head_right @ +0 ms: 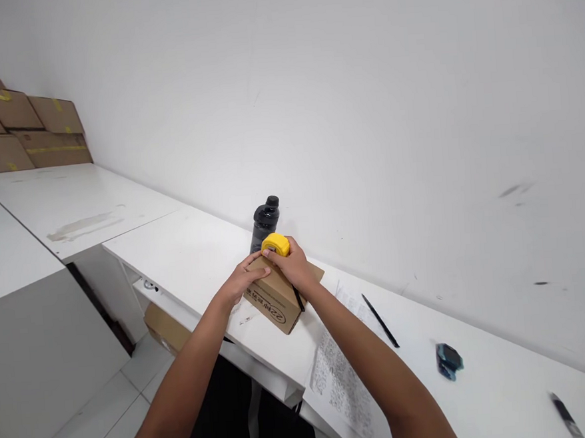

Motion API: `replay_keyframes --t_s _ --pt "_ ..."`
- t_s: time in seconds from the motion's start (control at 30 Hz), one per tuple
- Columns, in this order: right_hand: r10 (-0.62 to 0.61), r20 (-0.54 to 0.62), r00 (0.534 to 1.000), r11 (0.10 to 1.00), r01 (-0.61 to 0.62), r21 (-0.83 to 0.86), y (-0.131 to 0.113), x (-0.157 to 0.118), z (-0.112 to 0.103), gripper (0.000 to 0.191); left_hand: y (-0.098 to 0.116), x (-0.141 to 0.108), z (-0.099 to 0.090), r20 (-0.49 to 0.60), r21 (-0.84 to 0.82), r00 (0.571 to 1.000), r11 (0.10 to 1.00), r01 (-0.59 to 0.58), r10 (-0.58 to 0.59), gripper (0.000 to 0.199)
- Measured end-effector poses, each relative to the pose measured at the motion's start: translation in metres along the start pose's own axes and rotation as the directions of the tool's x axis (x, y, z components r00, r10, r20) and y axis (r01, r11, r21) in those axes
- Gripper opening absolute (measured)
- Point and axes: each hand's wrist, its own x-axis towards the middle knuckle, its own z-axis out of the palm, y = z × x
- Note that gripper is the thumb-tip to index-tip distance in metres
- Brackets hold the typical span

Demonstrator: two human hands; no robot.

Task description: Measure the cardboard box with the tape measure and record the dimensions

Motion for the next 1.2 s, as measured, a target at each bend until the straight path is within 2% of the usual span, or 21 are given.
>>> replay_keyframes --t_s 0.23,0.4,0.57,0.67,0.77,0.87,1.0,1.07,1.2 --pt "0.037 0.018 0.999 0.998 -0.036 -0.053 0.000 0.005 0.002 0.044 0.001 -0.001 0.001 -0.013 0.004 1.000 1.000 0.005 -0.005 0.074" --pt "0.008 0.056 0.998 0.977 0.004 -0.213 -0.010 0.007 0.005 0.038 0.003 -0.003 0.004 -0.043 -0.010 0.999 1.000 0.014 -0.014 0.083" --pt "0.005 0.020 1.000 0.904 0.004 -0.428 -0.018 0.003 -0.001 0.038 0.002 -0.001 0.007 -0.151 0.045 0.988 0.999 -0.019 0.026 0.075" --pt "0.026 0.025 0.999 0.816 -0.007 -0.578 -0.018 -0.010 -0.015 0.036 0.000 0.002 0.008 -0.199 0.093 0.978 0.995 -0.036 0.054 0.072" --pt "-0.001 0.010 1.000 0.755 0.007 -0.656 -0.016 -0.035 -0.041 0.034 -0.002 0.004 0.008 -0.206 0.108 0.976 0.993 -0.042 0.063 0.071" --pt "0.010 -0.015 1.000 0.738 -0.017 -0.674 -0.010 -0.066 -0.074 0.037 -0.003 0.006 0.009 -0.206 0.099 0.975 0.993 -0.066 0.086 0.068" --pt "0.093 -0.070 0.993 0.731 -0.116 -0.673 0.000 -0.093 -0.109 0.039 -0.001 0.006 0.011 -0.226 0.113 0.970 0.991 -0.066 0.090 0.064" --pt "0.114 -0.077 0.991 0.745 -0.136 -0.653 0.004 -0.098 -0.116 0.042 0.002 0.005 0.013 -0.225 0.118 0.971 0.991 -0.058 0.083 0.065" --pt "0.060 -0.070 0.996 0.734 -0.091 -0.673 0.003 -0.094 -0.116 0.066 0.008 0.004 0.016 -0.254 0.120 0.964 0.992 -0.050 0.079 0.064"
